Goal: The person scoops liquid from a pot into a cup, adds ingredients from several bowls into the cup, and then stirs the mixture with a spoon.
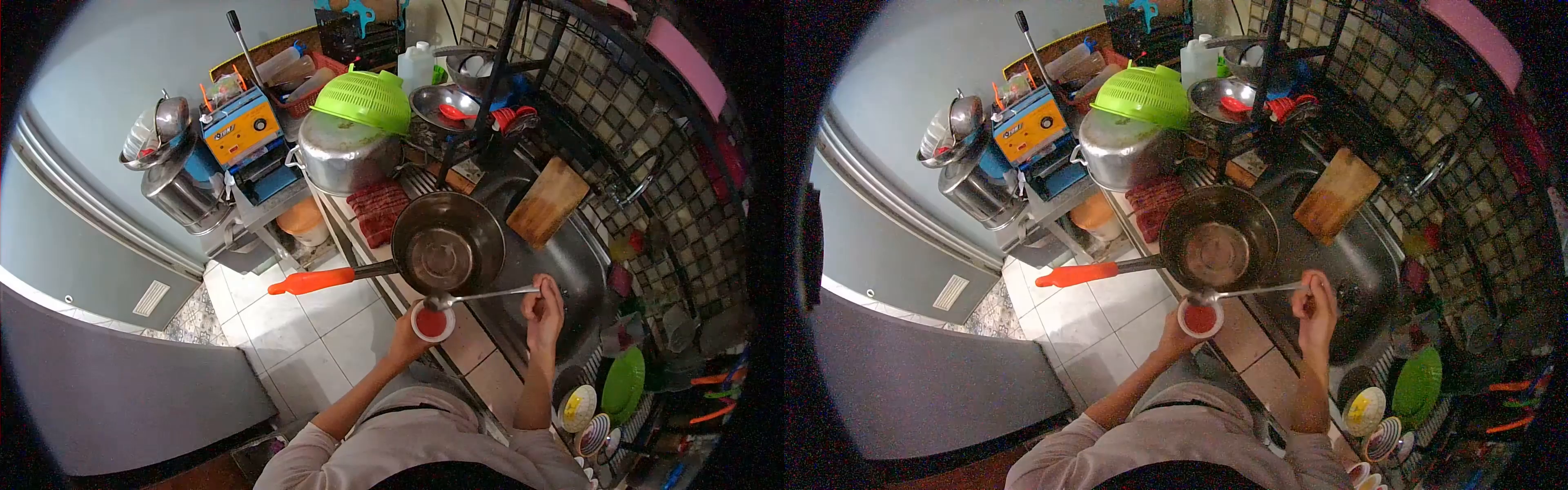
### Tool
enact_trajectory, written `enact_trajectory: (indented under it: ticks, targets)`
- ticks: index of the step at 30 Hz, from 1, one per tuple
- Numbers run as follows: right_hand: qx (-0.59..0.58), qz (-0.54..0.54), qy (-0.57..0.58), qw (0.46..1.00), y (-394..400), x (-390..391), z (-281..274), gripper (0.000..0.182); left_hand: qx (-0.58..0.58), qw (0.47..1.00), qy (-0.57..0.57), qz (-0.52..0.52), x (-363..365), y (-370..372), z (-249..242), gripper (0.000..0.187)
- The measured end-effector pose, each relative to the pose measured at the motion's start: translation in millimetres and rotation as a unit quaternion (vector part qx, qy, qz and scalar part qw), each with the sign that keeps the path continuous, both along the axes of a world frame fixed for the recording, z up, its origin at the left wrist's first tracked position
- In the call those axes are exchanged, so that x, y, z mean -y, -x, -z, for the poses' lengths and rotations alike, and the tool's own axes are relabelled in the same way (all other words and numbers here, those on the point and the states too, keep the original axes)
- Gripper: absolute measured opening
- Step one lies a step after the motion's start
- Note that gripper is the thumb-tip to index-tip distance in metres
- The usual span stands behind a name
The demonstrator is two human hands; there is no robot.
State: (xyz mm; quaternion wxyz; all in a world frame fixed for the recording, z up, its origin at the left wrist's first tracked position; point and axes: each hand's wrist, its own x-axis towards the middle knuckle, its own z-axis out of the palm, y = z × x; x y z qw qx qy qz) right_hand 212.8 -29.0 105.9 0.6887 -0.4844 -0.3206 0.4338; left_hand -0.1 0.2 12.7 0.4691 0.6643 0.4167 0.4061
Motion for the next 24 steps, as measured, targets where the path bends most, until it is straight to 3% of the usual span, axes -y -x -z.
enact_trajectory:
  ticks: [2, 6, 10, 12, 15, 24]
  targets:
    - [0.035, -0.001, 0.005, 0.999, 1, 5, -4, 0.021, 0.001, 0.998, -0.054, -0.02, -1, -2, 4, 0.05]
    - [0.104, -0.025, -0.001, 0.994, 5, 11, -12, 0.023, -0.007, 1.0, -0.005, 0.007, -2, -2, 12, 0.051]
    - [0.103, -0.017, -0.034, 0.994, 6, 8, -12, 0.023, 0.002, 1.0, -0.011, -0.001, 0, 0, 3, 0.053]
    - [0.091, 0.066, -0.028, 0.993, 4, 0, -7, 0.026, -0.003, 1.0, -0.008, 0.0, 0, 0, 5, 0.053]
    - [0.132, 0.081, -0.009, 0.988, 0, -14, 4, 0.027, 0.001, 1.0, 0.01, -0.001, 1, 0, 9, 0.055]
    - [0.168, 0.002, 0.042, 0.985, 15, -37, 46, 0.025, 0.008, 1.0, 0.007, -0.01, 2, 0, 12, 0.056]
